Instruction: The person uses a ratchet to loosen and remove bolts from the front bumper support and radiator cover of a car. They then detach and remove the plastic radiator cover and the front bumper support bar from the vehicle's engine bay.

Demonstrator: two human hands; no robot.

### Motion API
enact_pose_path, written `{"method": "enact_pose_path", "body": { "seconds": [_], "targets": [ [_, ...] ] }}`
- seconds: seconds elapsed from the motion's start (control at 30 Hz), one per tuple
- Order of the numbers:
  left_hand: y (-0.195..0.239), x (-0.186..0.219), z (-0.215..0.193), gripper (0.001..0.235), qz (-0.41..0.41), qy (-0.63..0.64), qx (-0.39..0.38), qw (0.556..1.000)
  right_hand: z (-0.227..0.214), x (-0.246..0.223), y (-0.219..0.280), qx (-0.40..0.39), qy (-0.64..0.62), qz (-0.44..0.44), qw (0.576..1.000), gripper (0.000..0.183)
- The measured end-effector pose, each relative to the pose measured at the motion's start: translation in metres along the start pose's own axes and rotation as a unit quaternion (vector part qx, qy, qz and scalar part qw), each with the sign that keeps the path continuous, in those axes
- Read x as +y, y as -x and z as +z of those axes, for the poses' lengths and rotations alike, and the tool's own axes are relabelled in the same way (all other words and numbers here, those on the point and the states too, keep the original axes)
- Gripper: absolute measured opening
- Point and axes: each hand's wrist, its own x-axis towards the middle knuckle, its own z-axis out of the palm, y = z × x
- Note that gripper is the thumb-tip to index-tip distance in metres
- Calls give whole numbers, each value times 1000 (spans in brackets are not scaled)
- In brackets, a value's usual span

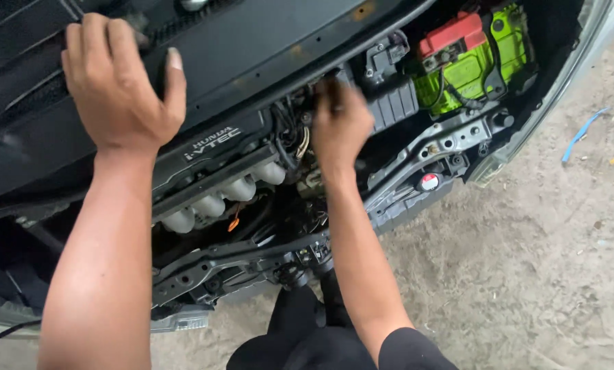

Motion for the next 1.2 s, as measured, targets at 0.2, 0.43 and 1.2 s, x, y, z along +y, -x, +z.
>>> {"method": "enact_pose_path", "body": {
  "seconds": [0.2, 0.43, 1.2],
  "targets": [
    [7, -1, 3, 37, 9, 9, -24, 1000, -8, 48, -26, 91, 70, -119, 986, 20],
    [7, -2, 4, 38, 23, -19, -22, 999, -21, 37, -50, 111, 192, -203, 954, 10],
    [1, 2, 4, 42, 24, -13, -23, 999, -21, 52, -61, 25, 22, -197, 980, 17]
  ]
}}
